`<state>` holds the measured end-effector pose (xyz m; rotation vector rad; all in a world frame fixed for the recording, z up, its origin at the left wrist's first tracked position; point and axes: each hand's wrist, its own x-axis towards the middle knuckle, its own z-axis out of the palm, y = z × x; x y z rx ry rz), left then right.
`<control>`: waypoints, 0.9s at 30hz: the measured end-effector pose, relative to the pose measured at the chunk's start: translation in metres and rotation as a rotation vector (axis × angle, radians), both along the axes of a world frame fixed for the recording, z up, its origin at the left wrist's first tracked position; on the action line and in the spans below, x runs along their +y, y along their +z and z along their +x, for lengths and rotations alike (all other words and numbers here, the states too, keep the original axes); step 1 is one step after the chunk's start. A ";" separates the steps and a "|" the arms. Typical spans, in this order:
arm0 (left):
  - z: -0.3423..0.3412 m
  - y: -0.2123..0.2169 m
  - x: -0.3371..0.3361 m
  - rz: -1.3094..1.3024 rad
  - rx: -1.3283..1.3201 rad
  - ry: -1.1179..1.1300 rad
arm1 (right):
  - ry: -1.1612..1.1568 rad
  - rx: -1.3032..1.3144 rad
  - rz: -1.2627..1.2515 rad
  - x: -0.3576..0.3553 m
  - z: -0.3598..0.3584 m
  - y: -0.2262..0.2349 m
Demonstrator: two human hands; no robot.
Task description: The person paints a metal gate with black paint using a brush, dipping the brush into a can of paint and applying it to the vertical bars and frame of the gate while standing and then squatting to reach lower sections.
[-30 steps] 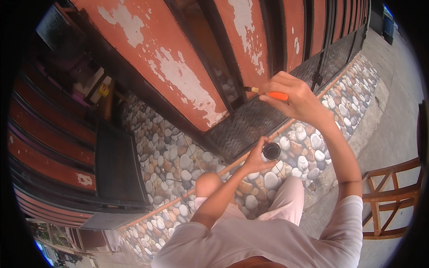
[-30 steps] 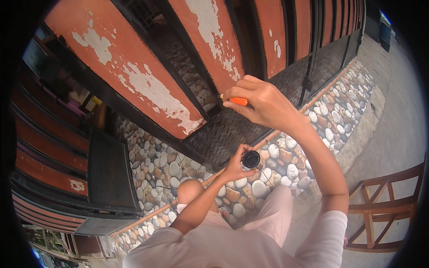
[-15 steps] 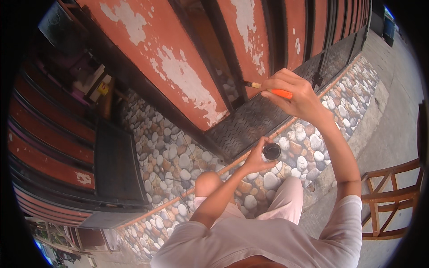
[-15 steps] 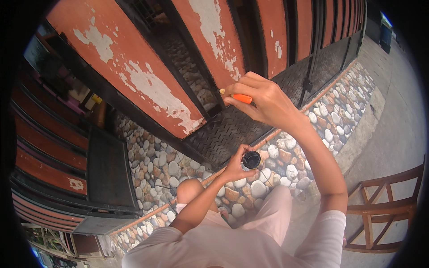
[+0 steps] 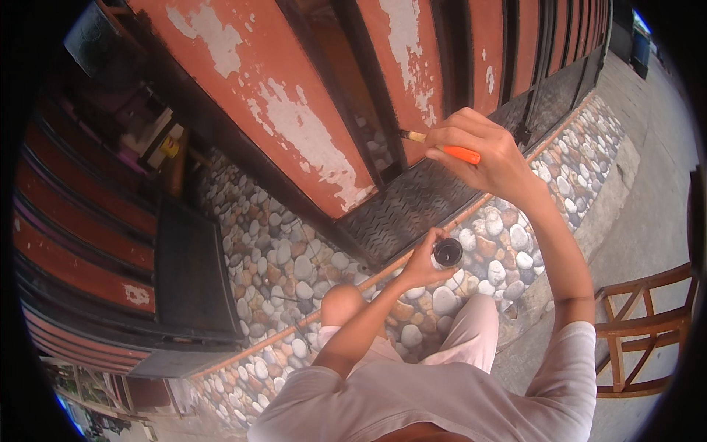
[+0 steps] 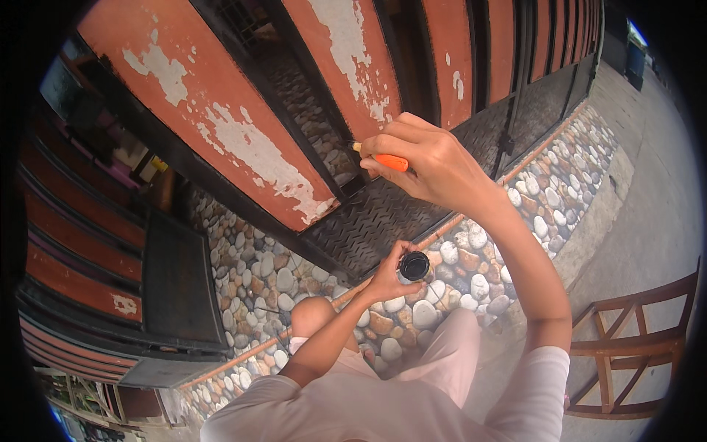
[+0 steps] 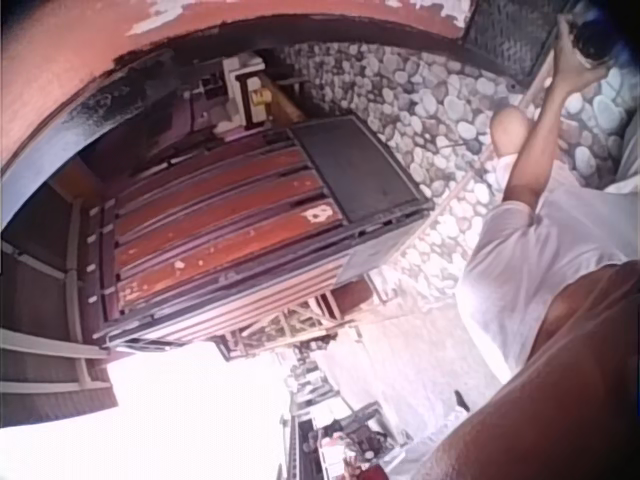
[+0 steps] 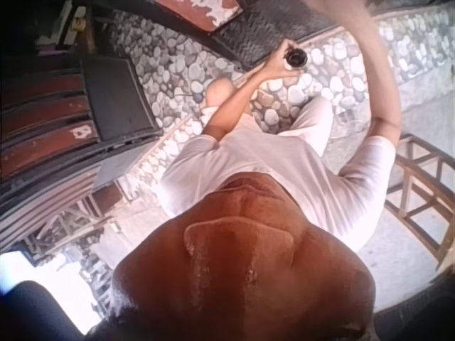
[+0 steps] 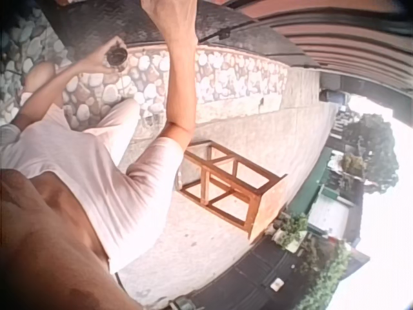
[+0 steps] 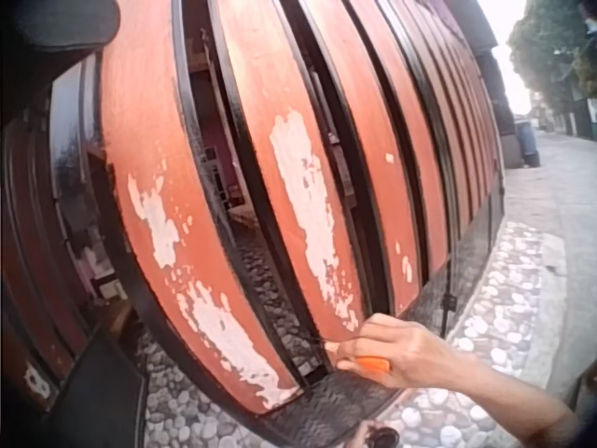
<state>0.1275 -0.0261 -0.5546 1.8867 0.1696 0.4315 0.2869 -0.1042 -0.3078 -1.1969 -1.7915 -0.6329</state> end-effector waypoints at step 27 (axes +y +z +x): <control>-0.004 0.003 0.002 0.010 0.025 -0.015 | -0.040 0.031 0.151 0.006 0.002 0.014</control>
